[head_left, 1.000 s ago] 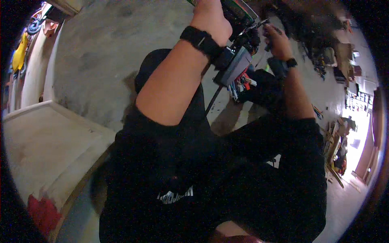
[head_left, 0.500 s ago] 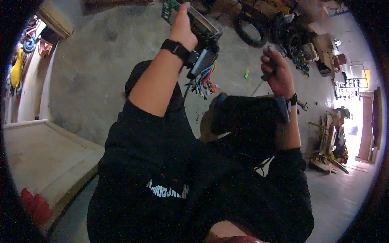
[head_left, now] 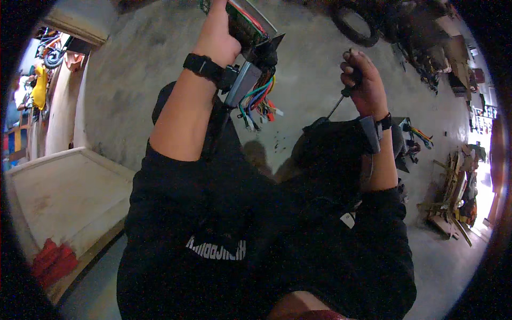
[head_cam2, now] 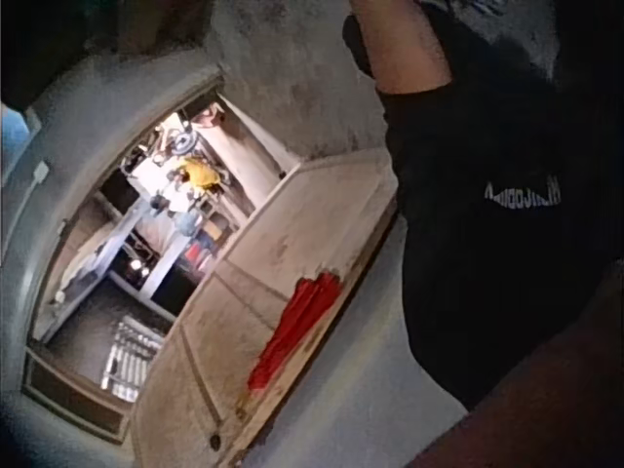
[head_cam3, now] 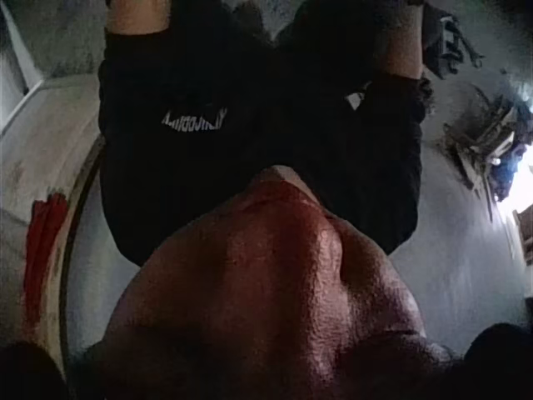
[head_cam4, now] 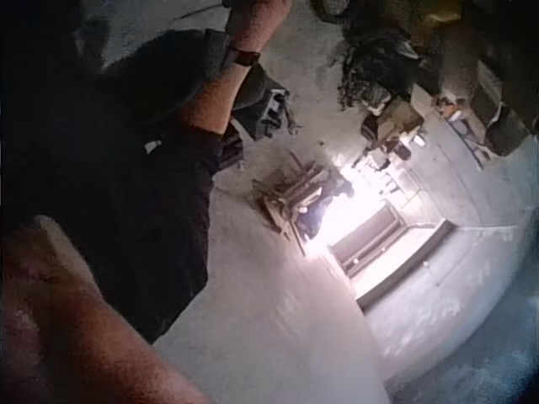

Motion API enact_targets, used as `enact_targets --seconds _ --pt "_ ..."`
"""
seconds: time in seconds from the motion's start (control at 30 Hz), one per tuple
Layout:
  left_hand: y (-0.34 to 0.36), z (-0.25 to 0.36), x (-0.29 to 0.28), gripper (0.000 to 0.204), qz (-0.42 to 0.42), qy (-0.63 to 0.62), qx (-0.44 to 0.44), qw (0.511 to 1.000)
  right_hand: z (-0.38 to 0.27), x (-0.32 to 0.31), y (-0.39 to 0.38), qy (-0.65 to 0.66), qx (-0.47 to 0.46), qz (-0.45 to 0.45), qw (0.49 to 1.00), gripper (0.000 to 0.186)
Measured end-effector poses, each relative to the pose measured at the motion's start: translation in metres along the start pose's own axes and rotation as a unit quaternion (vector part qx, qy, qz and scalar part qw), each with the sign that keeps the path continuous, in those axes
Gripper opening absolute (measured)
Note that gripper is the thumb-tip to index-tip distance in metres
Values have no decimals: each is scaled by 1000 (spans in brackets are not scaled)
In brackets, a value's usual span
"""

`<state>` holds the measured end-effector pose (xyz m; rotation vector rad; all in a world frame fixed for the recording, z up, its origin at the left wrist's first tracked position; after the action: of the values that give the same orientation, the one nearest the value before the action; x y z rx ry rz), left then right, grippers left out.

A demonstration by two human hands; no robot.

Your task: Repairing an electronic motor controller by tightening internal components with a screwdriver.

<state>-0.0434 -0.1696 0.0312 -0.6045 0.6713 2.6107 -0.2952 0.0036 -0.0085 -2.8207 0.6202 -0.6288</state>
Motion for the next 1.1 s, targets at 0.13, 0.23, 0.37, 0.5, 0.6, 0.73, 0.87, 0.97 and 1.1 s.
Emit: enact_targets --seconds 0.13,0.23,0.37,0.5,0.6,0.73,0.87,0.97,1.1 --pt "1 0 55 75 3 -616 -333 714 4 -31 1 33 -19 31 999 14" --pt "-11 -5 57 62 31 -594 -378 710 -4 -41 -6 65 -40 36 996 14" --pt "14 12 36 55 25 -118 72 990 -11 -47 -36 120 -29 33 992 11" --pt "20 -13 63 82 -25 -274 -143 951 -9 -56 -88 149 -17 45 988 14" --pt "21 -30 103 39 4 -649 -341 680 -20 -41 -121 156 -15 43 987 14" --pt "15 -16 113 36 -30 -673 -367 641 -46 -54 -151 185 -70 36 980 10" --pt "16 -23 103 35 -9 -679 -369 635 -54 -38 -162 160 -74 14 984 11" --pt "19 -50 101 36 63 -662 -378 644 -54 -28 -159 201 -71 -6 977 12" --pt "3 -17 99 65 5 -722 -339 603 -62 -39 -157 164 -70 21 984 13"
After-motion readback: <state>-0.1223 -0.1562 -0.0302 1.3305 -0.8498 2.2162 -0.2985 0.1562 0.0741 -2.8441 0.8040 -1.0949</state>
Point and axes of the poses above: each hand's wrist, its own y-axis towards the middle knuckle, its own x-axis out of the palm, z = x × y, the point moved 10 cm from there along y, towards the middle knuckle, and after that the axes turned 4 degrees about z, right-handed, at the moved point
